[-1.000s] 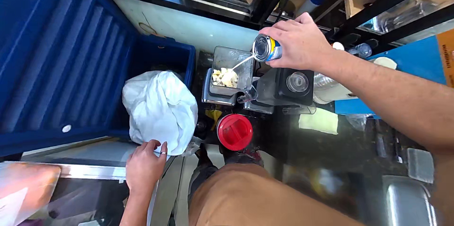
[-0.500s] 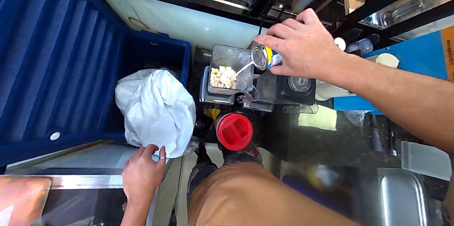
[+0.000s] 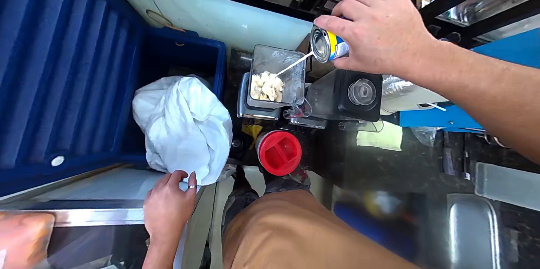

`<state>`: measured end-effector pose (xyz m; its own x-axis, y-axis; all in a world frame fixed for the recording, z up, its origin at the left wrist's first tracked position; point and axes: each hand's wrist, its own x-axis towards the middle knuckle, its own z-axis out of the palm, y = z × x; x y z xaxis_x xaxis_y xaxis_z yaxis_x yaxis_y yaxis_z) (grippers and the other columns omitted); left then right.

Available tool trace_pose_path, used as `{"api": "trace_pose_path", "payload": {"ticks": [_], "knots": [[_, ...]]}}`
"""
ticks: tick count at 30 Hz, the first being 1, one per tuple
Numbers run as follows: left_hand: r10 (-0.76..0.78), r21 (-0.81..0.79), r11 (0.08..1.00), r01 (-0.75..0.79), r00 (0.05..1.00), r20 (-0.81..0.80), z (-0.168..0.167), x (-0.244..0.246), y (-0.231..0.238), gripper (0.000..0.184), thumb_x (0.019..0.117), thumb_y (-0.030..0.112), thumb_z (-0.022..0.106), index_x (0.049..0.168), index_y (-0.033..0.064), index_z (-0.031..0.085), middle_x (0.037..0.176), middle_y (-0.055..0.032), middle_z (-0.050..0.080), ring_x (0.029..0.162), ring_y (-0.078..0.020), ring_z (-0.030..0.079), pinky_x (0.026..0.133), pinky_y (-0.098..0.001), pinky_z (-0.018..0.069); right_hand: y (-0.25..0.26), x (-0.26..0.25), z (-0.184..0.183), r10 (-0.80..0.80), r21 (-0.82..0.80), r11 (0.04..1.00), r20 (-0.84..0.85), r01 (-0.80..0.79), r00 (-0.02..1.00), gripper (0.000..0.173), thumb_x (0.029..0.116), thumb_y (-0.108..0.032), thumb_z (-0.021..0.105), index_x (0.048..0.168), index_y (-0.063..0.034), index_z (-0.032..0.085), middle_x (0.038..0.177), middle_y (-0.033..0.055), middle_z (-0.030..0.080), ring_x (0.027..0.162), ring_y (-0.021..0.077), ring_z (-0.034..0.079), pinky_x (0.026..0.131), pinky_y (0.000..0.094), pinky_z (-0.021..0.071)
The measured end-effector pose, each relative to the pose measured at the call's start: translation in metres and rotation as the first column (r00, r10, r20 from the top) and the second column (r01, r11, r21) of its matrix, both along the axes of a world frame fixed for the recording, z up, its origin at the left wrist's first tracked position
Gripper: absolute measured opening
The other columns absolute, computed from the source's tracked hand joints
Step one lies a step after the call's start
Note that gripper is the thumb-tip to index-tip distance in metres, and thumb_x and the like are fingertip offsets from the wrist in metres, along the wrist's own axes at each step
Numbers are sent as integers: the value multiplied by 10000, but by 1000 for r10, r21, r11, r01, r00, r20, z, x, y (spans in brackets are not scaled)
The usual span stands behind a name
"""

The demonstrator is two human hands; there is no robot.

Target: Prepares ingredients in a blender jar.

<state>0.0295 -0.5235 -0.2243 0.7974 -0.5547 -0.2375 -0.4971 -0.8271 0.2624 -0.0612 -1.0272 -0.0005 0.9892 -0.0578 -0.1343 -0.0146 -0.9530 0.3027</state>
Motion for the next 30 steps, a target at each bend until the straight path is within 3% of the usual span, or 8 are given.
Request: {"api": "trace_pose_path", "payload": {"ticks": [10, 19, 30], "knots": [[-4, -1, 1000, 4, 1000, 19, -2, 0, 0, 517, 971, 530, 413, 969, 116, 723, 932, -116, 720, 928, -346, 695, 786, -587, 522, 30, 0, -8, 102, 45, 994, -13, -101, 995, 714, 798, -355, 794, 1456, -217, 552, 1210, 150, 655, 1068, 388, 618, 927, 588, 401], [1, -4, 1000, -1, 1000, 9, -1, 0, 0, 503, 974, 523, 427, 971, 118, 725, 939, -115, 721, 943, -349, 694, 802, -595, 522, 9, 34, -15, 40, 29, 999, 19, -41, 999, 722, 809, -358, 787, 1471, -219, 533, 1228, 169, 637, 1078, 409, 608, 943, 622, 386], [3, -7, 1000, -3, 1000, 9, -1, 1, 0, 520, 962, 535, 416, 961, 119, 728, 938, -117, 725, 934, -344, 699, 788, -592, 522, 20, -1, -1, 78, 16, 997, -34, -77, 996, 686, 801, -317, 792, 1436, -188, 567, 1180, 175, 653, 1045, 403, 621, 919, 607, 402]]}}
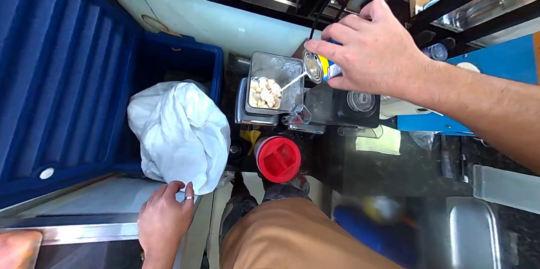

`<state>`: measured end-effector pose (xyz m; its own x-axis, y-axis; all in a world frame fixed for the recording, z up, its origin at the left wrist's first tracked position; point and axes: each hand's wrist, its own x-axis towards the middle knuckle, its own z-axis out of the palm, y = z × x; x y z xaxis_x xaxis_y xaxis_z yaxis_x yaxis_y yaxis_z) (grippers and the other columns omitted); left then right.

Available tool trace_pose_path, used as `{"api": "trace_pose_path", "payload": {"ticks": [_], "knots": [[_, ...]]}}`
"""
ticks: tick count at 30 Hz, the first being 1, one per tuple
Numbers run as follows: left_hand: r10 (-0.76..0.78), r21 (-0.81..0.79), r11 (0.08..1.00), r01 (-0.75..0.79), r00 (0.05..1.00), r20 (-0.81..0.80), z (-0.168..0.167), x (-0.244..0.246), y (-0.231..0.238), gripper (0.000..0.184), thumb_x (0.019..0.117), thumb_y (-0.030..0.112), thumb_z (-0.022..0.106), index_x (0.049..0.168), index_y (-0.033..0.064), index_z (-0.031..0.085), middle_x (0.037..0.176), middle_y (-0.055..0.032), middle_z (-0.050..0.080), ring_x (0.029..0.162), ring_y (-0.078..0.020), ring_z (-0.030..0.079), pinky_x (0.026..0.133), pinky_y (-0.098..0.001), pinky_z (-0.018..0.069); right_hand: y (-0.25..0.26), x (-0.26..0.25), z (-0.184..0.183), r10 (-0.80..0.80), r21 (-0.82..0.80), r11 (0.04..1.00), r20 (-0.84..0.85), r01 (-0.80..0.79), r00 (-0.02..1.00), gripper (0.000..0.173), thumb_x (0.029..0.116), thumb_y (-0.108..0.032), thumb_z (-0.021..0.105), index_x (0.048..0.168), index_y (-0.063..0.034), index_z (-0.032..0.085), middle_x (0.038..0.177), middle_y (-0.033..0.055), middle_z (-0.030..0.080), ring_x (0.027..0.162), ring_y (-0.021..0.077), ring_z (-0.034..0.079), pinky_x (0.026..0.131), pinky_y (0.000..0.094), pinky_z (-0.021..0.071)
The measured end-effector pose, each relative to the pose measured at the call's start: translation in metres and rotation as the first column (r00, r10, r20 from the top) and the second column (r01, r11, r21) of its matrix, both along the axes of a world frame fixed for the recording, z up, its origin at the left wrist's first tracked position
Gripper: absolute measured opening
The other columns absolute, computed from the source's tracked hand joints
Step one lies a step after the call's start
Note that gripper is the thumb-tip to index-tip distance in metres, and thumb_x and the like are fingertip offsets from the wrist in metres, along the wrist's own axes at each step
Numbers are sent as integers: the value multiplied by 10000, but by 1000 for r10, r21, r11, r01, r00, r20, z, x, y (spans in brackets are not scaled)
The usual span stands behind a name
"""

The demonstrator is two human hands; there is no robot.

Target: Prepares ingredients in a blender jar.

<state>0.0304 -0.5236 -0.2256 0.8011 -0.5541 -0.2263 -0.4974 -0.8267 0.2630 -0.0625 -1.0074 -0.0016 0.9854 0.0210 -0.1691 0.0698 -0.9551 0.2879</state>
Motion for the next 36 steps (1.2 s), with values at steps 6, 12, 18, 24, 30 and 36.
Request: {"api": "trace_pose_path", "payload": {"ticks": [6, 12, 18, 24, 30, 36], "knots": [[-7, 4, 1000, 7, 1000, 10, 1, -1, 0, 536, 967, 541, 398, 952, 118, 726, 926, -118, 722, 911, -338, 699, 765, -575, 527, 6, 6, -7, 15, 23, 1000, 42, -16, 999, 689, 803, -352, 782, 1442, -218, 563, 1201, 143, 661, 1060, 376, 623, 910, 576, 406], [-4, 7, 1000, 3, 1000, 17, 0, -1, 1, 524, 966, 534, 400, 950, 127, 729, 923, -109, 724, 917, -335, 699, 770, -580, 525, -6, 14, -4, -38, -3, 999, 62, 38, 997, 728, 797, -379, 794, 1461, -217, 543, 1217, 151, 645, 1070, 385, 617, 927, 592, 396], [-1, -3, 1000, 1, 1000, 21, 0, -1, 1, 533, 967, 542, 404, 949, 120, 730, 919, -113, 724, 908, -336, 700, 766, -583, 526, -10, 0, 3, -56, -13, 998, 53, 56, 997, 733, 774, -348, 815, 1445, -205, 555, 1193, 161, 653, 1061, 398, 622, 929, 603, 400], [-3, -2, 1000, 3, 1000, 18, 2, -1, -1, 526, 969, 530, 406, 947, 115, 728, 920, -115, 720, 907, -337, 698, 759, -583, 527, -3, -12, 3, -18, -2, 1000, 69, 18, 997, 690, 784, -338, 789, 1427, -204, 577, 1185, 149, 666, 1058, 384, 631, 925, 592, 406], [2, 3, 1000, -2, 1000, 16, 2, -2, -1, 513, 967, 525, 416, 949, 120, 730, 917, -107, 723, 907, -329, 699, 765, -582, 527, -7, -4, 0, -40, 17, 999, 87, 39, 995, 698, 797, -356, 785, 1441, -211, 559, 1202, 153, 656, 1075, 395, 622, 921, 599, 403], [16, 24, 1000, -16, 1000, 21, 2, -2, -1, 492, 966, 513, 425, 954, 127, 729, 923, -95, 725, 918, -322, 700, 771, -570, 532, -15, -5, 2, -57, 10, 998, 83, 56, 995, 720, 791, -366, 795, 1452, -213, 553, 1207, 147, 655, 1075, 387, 622, 937, 596, 400]]}}
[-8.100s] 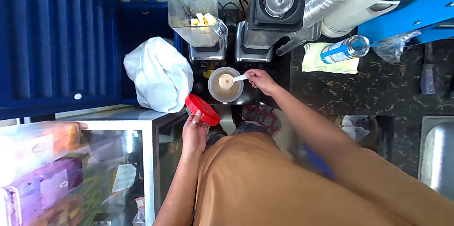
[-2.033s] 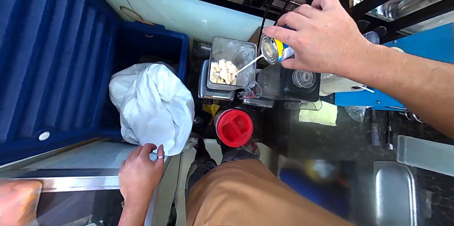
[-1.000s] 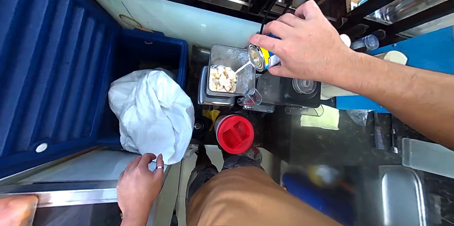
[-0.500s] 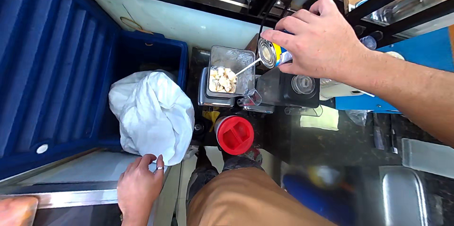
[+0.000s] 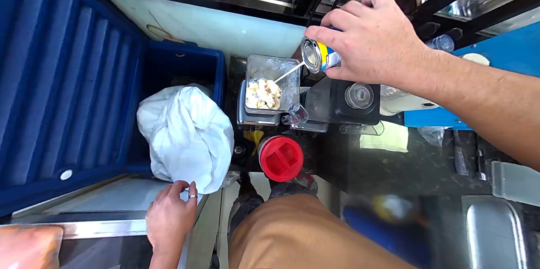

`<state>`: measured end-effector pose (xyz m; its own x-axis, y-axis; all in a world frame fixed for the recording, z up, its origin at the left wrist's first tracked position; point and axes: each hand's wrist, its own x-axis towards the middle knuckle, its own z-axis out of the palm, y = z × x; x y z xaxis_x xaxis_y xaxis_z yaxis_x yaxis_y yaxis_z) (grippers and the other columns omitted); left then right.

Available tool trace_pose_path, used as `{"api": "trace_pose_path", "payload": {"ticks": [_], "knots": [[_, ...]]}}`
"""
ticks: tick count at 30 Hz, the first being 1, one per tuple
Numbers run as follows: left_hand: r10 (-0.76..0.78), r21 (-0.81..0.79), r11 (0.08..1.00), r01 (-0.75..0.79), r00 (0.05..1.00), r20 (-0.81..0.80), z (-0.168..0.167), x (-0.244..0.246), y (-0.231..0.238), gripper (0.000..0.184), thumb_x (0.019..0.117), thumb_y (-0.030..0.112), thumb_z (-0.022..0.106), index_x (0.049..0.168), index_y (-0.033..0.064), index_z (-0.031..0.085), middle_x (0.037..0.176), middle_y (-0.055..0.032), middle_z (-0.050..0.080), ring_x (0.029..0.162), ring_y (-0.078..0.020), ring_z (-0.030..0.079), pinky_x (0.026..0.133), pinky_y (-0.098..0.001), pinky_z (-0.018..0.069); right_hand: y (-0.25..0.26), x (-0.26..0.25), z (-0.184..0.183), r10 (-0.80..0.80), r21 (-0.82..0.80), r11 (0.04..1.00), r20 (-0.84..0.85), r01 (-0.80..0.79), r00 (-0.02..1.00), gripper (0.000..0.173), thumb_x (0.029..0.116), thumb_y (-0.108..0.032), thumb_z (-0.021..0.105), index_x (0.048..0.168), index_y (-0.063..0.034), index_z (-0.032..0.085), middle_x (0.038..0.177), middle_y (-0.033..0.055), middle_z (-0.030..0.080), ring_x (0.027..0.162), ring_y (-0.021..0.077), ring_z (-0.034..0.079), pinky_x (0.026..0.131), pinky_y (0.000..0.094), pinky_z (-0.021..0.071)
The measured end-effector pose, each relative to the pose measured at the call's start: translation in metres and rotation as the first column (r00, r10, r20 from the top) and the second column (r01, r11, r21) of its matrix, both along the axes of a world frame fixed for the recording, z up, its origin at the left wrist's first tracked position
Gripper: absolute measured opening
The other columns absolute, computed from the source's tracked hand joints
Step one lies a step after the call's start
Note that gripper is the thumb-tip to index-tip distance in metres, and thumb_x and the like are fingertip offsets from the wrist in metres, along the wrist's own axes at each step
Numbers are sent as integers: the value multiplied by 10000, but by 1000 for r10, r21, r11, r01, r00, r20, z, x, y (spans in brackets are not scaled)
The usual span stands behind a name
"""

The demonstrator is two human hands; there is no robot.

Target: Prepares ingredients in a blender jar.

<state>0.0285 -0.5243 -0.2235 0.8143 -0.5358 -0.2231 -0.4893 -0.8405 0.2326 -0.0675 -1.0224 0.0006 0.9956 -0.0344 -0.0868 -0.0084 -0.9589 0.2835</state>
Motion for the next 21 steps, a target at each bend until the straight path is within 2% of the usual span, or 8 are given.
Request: {"api": "trace_pose_path", "payload": {"ticks": [12, 21], "knots": [[21, -2, 1000, -21, 1000, -4, 2, -2, -1, 463, 977, 496, 450, 978, 127, 730, 931, -99, 727, 916, -318, 704, 778, -582, 543, 2, -6, -2, 27, 46, 999, 50, -29, 998, 708, 772, -393, 796, 1424, -219, 580, 1176, 128, 665, 1038, 360, 632, 915, 571, 410], [43, 8, 999, -43, 999, -10, 5, -3, -1, 442, 978, 502, 480, 994, 138, 730, 942, -89, 731, 922, -307, 707, 784, -573, 551, -2, -1, -9, 25, 66, 997, 63, -29, 998, 722, 765, -407, 800, 1429, -234, 574, 1179, 130, 669, 1048, 367, 631, 928, 585, 412]]}}
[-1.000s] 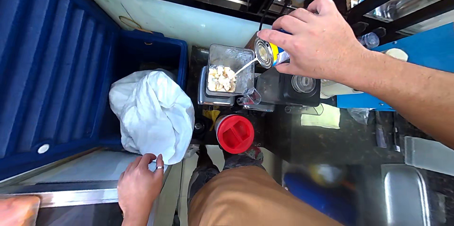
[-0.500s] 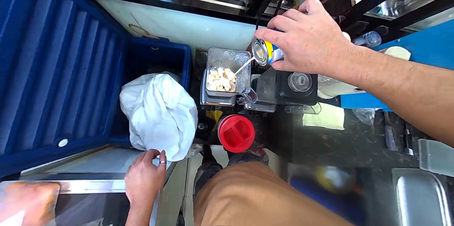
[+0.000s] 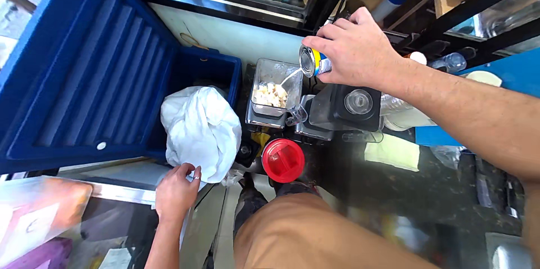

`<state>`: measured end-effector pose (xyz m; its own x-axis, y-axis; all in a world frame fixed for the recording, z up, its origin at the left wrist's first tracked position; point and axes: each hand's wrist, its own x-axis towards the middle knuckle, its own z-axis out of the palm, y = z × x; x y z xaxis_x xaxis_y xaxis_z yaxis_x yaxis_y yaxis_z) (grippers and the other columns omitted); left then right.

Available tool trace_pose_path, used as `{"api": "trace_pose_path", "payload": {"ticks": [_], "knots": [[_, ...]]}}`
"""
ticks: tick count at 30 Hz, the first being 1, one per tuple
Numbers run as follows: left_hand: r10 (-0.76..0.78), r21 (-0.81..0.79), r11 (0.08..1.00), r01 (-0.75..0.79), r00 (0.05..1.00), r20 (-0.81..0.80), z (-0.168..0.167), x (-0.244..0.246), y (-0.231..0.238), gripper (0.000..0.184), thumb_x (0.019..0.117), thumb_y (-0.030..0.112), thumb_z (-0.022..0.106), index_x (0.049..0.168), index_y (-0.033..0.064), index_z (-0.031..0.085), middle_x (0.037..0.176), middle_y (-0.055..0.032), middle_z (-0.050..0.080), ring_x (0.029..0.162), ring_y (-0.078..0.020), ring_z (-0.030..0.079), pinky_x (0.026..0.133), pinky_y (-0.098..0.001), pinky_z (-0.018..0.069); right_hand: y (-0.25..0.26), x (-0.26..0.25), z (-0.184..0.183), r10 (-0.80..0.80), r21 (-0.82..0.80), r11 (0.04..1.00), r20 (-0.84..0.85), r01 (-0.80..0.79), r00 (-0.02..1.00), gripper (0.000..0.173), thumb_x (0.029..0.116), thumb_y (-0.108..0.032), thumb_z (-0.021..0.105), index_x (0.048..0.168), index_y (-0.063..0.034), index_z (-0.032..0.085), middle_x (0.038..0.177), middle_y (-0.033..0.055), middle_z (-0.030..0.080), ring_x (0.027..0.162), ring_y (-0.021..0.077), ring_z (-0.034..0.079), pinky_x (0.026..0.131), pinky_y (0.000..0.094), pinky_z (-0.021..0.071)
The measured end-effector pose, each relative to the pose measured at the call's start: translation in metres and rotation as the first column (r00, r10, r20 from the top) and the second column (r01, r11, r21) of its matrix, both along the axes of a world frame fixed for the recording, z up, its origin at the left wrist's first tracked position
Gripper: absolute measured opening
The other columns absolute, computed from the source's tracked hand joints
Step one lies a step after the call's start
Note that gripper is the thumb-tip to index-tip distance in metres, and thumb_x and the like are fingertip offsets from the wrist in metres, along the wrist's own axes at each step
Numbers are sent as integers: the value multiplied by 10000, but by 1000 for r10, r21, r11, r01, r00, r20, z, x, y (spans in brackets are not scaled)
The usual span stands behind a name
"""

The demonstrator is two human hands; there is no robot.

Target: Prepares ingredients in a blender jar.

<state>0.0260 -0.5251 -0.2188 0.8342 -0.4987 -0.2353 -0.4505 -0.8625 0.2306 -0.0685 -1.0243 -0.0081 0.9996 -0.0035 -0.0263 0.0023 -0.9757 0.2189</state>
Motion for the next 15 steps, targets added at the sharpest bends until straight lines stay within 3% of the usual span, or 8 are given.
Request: {"api": "trace_pose_path", "payload": {"ticks": [4, 6, 8, 10, 12, 15], "knots": [[2, 25, 1000, -1, 1000, -16, 1, 0, -1, 410, 978, 494, 510, 1014, 149, 730, 959, -78, 732, 937, -296, 706, 800, -568, 551, -2, 0, -7, -22, 20, 1000, 9, 22, 1000, 743, 756, -435, 804, 1433, -242, 568, 1208, 128, 666, 1079, 364, 632, 923, 592, 418], [3, 115, 993, 7, 997, -83, 5, 1, -3, 410, 971, 525, 534, 1063, 181, 737, 1016, -71, 736, 989, -298, 702, 836, -582, 544, -2, -2, -12, -56, 52, 997, 12, 56, 998, 756, 750, -454, 803, 1438, -244, 570, 1233, 123, 666, 1105, 356, 630, 933, 595, 417], [51, 280, 960, 23, 966, -252, 14, 5, -15, 472, 951, 593, 579, 1151, 196, 738, 1139, -106, 730, 1110, -351, 675, 914, -650, 512, -2, -5, -17, -120, 110, 987, 16, 118, 993, 776, 740, -490, 804, 1440, -256, 566, 1263, 109, 664, 1128, 344, 630, 945, 597, 419], [65, 387, 913, 129, 891, -450, 13, 14, -32, 587, 935, 631, 608, 1221, 129, 716, 1216, -198, 701, 1175, -435, 641, 949, -718, 470, 0, -11, -21, -232, 233, 946, 9, 223, 973, 818, 725, -494, 833, 1457, -259, 552, 1300, 101, 658, 1165, 333, 630, 967, 605, 438], [-6, 365, 886, 286, 794, -607, -6, 25, -52, 677, 910, 637, 650, 1265, 61, 683, 1241, -250, 671, 1199, -453, 621, 978, -717, 460, 4, -16, -22, -387, 458, 813, -36, 359, 921, 838, 716, -426, 891, 1454, -245, 539, 1334, 100, 646, 1207, 314, 628, 992, 613, 481], [-64, 412, 796, 444, 737, -673, -38, 25, -92, 936, 839, 718, 679, 1386, -30, 546, 1316, -283, 616, 1247, -438, 597, 1022, -670, 461, 8, -30, -29, -600, 773, 485, -46, 409, 799, 860, 655, -332, 944, 1389, -182, 522, 1254, 105, 659, 1140, 255, 657, 963, 542, 551]]}}
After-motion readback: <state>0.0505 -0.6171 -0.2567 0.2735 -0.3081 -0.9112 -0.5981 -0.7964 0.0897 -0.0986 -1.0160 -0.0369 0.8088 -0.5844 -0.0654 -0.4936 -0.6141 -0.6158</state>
